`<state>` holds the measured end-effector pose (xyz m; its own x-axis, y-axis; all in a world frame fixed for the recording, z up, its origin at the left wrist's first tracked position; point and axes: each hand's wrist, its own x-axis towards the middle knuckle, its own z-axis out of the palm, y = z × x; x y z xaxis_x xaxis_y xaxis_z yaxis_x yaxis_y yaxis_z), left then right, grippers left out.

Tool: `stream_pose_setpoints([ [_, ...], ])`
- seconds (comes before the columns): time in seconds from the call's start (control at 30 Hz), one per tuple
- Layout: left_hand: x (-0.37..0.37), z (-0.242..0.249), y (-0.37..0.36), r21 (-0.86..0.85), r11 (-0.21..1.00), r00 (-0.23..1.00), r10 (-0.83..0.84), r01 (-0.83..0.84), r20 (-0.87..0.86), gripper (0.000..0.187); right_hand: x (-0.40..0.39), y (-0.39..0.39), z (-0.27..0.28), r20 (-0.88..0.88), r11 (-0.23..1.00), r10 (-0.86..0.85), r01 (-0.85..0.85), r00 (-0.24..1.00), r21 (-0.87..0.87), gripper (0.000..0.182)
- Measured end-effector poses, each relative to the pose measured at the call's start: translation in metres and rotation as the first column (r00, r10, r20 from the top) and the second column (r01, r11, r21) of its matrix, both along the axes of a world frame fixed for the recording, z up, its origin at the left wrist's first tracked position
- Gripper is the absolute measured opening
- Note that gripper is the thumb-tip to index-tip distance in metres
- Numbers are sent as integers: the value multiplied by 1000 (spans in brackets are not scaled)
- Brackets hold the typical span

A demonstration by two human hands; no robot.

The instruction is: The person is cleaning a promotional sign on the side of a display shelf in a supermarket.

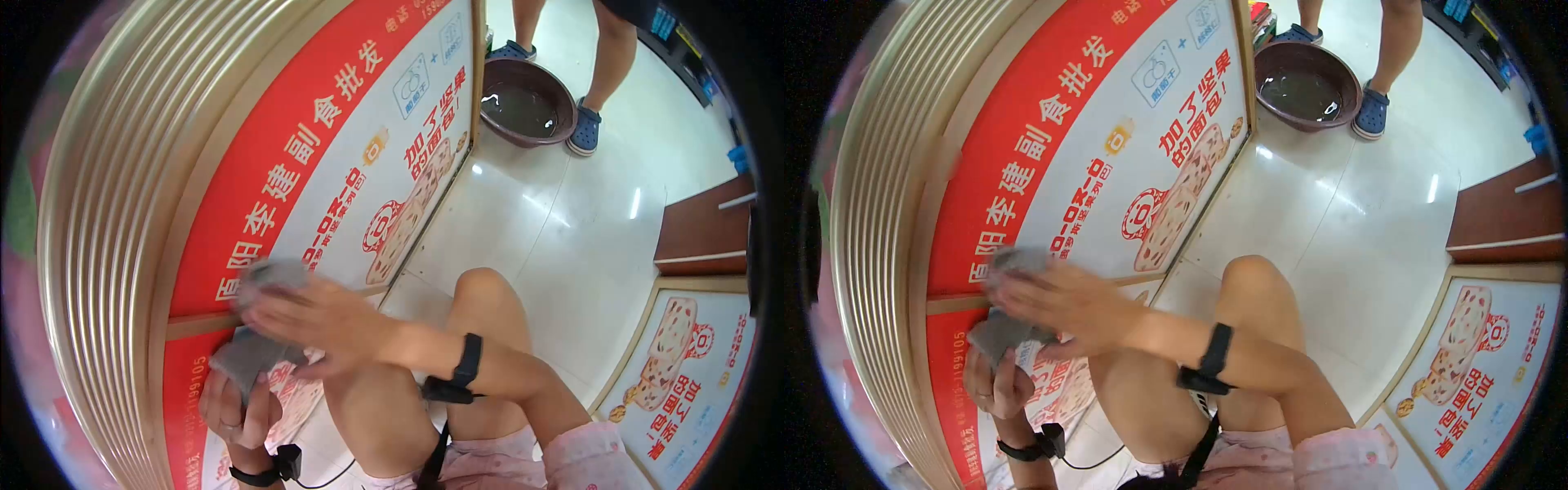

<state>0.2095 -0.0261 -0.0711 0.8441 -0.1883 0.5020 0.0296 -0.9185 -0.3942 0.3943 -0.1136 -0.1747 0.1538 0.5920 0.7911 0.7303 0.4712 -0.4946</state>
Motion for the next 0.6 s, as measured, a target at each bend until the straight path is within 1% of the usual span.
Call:
stream_pose_setpoints([
  [0.03,-2,-4,1,7,1000,1000,-15,15,-6,28,-4,12,29,-32,996,10,-7,999,87,82],
  [0.07,-4,-7,-1,-45,998,995,51,-47,89,28,-6,18,47,-64,985,27,-16,998,170,83],
  [0.1,-5,-9,-3,-109,988,976,128,-109,178,27,-3,17,44,-73,986,24,-11,997,166,83],
  [0.13,-6,-7,-2,-75,993,987,96,-86,132,26,2,15,40,-48,995,48,-43,998,92,83],
  [0.17,3,-5,-1,-79,993,987,95,-85,128,26,5,12,35,-20,997,76,-76,997,15,83],
  [0.2,12,-4,0,-27,999,997,26,-24,78,21,-1,14,3,41,993,-114,114,993,-1,84],
  [0.23,17,-5,0,22,999,999,-40,40,25,17,5,5,-25,-174,983,-163,145,971,-112,84],
  [0.27,13,-9,2,41,999,1000,-28,28,-7,27,6,4,-59,-340,964,-263,235,903,-122,87],
  [0.3,14,-11,1,41,999,1000,-22,22,-6,27,6,4,-61,-339,966,-257,229,905,-122,87],
  [0.33,17,-12,0,8,1000,1000,-17,17,-14,28,6,4,-63,-488,953,-298,281,820,-110,89],
  [0.37,17,-11,-1,-23,1000,999,-21,20,-38,28,2,5,-63,-635,934,-330,340,698,-112,90],
  [0.4,20,-9,-1,-20,999,998,-32,31,-53,28,-2,9,-47,-575,942,-308,327,758,-73,91],
  [0.43,23,-9,-4,-23,1000,998,-15,14,-55,23,-9,16,-28,-509,949,-286,312,812,-35,92],
  [0.47,27,-9,-7,-27,1000,999,2,-4,-52,18,-17,19,1,-450,991,-89,125,889,52,90],
  [0.5,26,-7,-12,-27,1000,998,-7,5,-64,18,-22,19,23,-371,990,115,-73,921,124,88],
  [0.53,20,-5,-20,-343,931,992,125,-126,-25,17,-15,18,31,-384,990,107,-63,917,126,88],
  [0.57,16,-3,-24,-624,748,964,266,-227,-32,16,-7,18,36,-267,980,185,-156,946,125,87],
  [0.6,17,0,-16,-709,659,967,205,-251,-152,13,0,19,36,-147,962,262,-247,954,113,88],
])
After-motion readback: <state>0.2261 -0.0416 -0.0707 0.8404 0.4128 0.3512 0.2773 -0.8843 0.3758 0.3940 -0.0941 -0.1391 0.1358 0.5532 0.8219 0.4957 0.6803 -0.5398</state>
